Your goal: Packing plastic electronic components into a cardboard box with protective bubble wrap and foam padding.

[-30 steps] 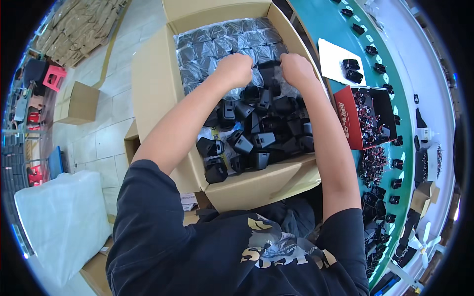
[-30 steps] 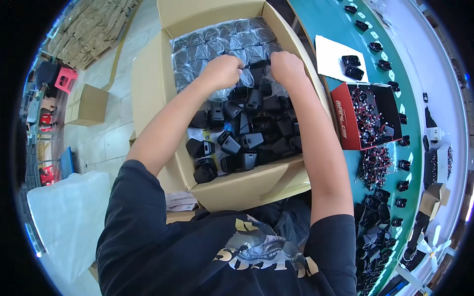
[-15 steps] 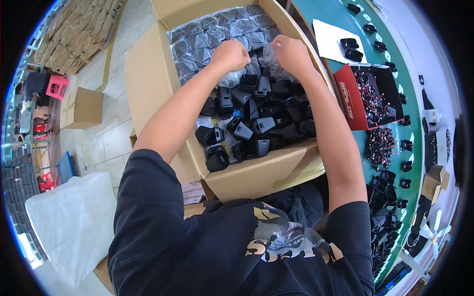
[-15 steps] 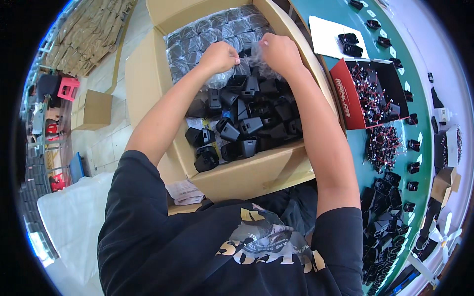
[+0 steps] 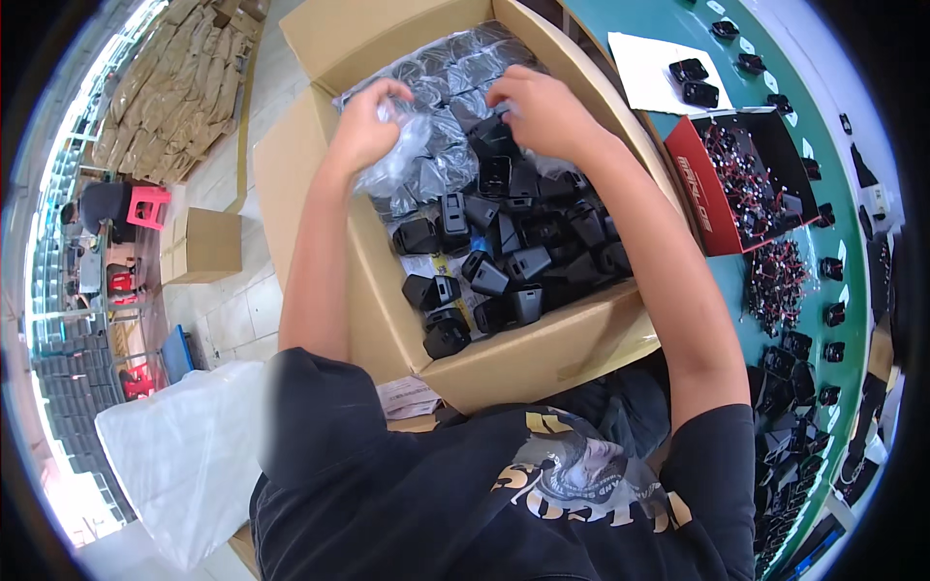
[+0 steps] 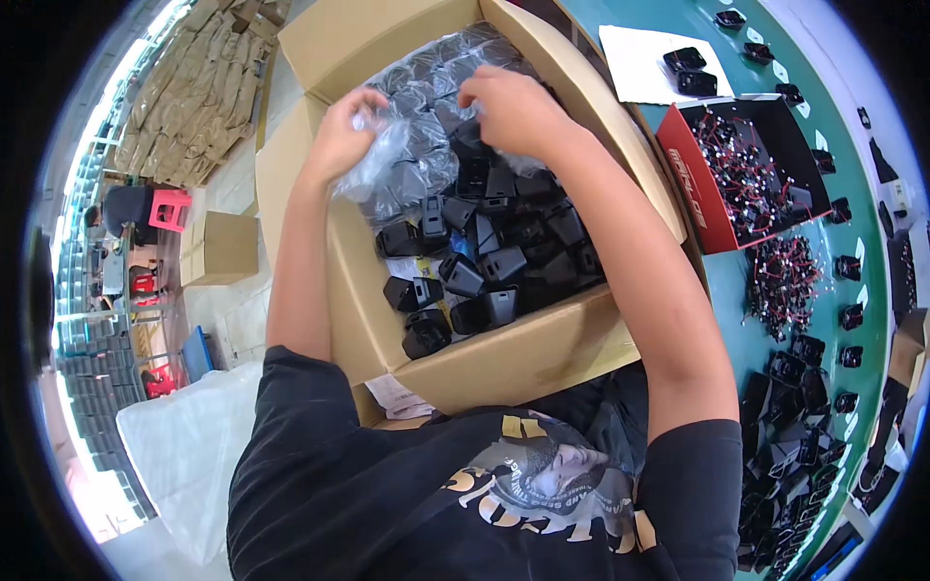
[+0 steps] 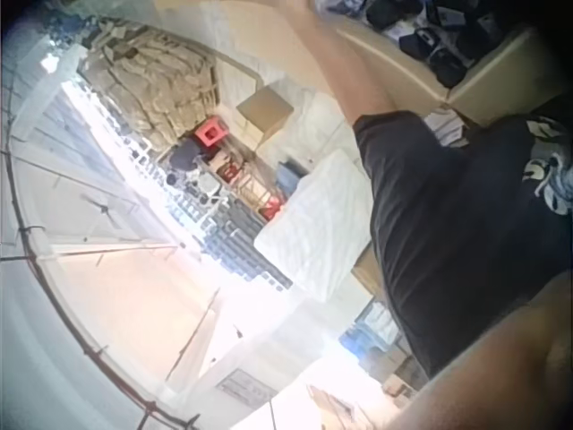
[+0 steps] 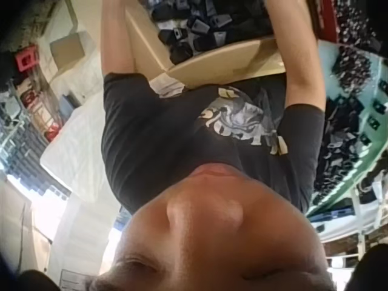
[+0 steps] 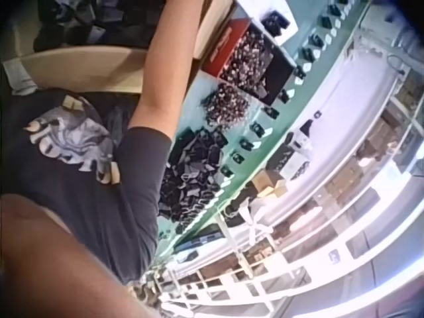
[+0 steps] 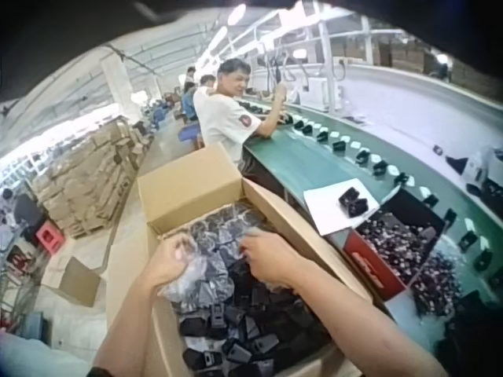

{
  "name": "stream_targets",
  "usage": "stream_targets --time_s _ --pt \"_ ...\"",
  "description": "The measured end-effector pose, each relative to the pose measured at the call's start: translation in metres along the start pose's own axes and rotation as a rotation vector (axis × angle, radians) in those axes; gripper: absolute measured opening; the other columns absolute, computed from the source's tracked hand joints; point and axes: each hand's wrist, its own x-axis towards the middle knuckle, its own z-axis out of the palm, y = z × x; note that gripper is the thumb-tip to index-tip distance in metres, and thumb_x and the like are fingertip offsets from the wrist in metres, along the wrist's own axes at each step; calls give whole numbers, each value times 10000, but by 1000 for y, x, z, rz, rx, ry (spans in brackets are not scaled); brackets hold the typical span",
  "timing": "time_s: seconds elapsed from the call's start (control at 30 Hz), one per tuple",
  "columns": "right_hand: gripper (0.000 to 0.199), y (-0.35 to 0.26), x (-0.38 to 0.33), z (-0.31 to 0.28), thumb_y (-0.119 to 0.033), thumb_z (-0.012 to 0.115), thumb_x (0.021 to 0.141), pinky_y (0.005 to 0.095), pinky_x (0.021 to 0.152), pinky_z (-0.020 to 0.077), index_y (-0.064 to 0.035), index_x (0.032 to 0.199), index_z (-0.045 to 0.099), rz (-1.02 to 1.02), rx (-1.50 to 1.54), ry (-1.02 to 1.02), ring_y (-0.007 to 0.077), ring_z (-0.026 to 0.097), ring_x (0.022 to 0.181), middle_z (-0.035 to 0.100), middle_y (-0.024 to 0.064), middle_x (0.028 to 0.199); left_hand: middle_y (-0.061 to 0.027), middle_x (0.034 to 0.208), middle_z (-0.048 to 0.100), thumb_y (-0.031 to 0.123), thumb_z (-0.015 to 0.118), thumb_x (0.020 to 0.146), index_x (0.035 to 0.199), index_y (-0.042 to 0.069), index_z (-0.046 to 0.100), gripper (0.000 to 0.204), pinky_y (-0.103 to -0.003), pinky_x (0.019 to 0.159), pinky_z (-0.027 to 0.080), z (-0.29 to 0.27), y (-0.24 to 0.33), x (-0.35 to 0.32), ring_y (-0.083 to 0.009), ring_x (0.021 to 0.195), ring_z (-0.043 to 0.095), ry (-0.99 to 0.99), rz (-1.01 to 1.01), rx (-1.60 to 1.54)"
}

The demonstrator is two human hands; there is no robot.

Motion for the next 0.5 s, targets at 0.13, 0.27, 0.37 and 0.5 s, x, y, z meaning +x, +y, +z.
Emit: stream_targets --time_s 0.13,0.27,0.37,0.5 --pt "181 -17 28 58 -94 694 755 448 740 568 -25 912 752 93 -44 -586 369 686 779 741 132 875 -128 855 736 43 596 713 969 28 761 304 -402 753 539 3 -21 -22 -298 758 669 -381 -190 397" --pt "180 -47 30 55 -128 696 757 458 718 569 -25 889 761 143 -192 -629 380 696 784 750 152 890 -141 842 742 91 645 742 976 27 771 273 -418 757 540 18 -13 -38 -311 759 675 -398 -227 543" --pt "166 -49 22 55 -135 697 762 457 720 564 -30 875 758 167 -180 -676 382 695 787 749 151 885 -137 848 741 105 668 769 962 22 766 232 -411 753 533 15 -6 -45 -300 762 667 -460 -248 575" --pt "117 -37 14 56 -121 702 776 444 750 548 -47 858 739 181 -23 -695 376 684 790 737 128 855 -111 879 735 100 690 819 913 10 742 140 -373 737 512 12 -2 -37 -254 769 638 -576 -220 571"
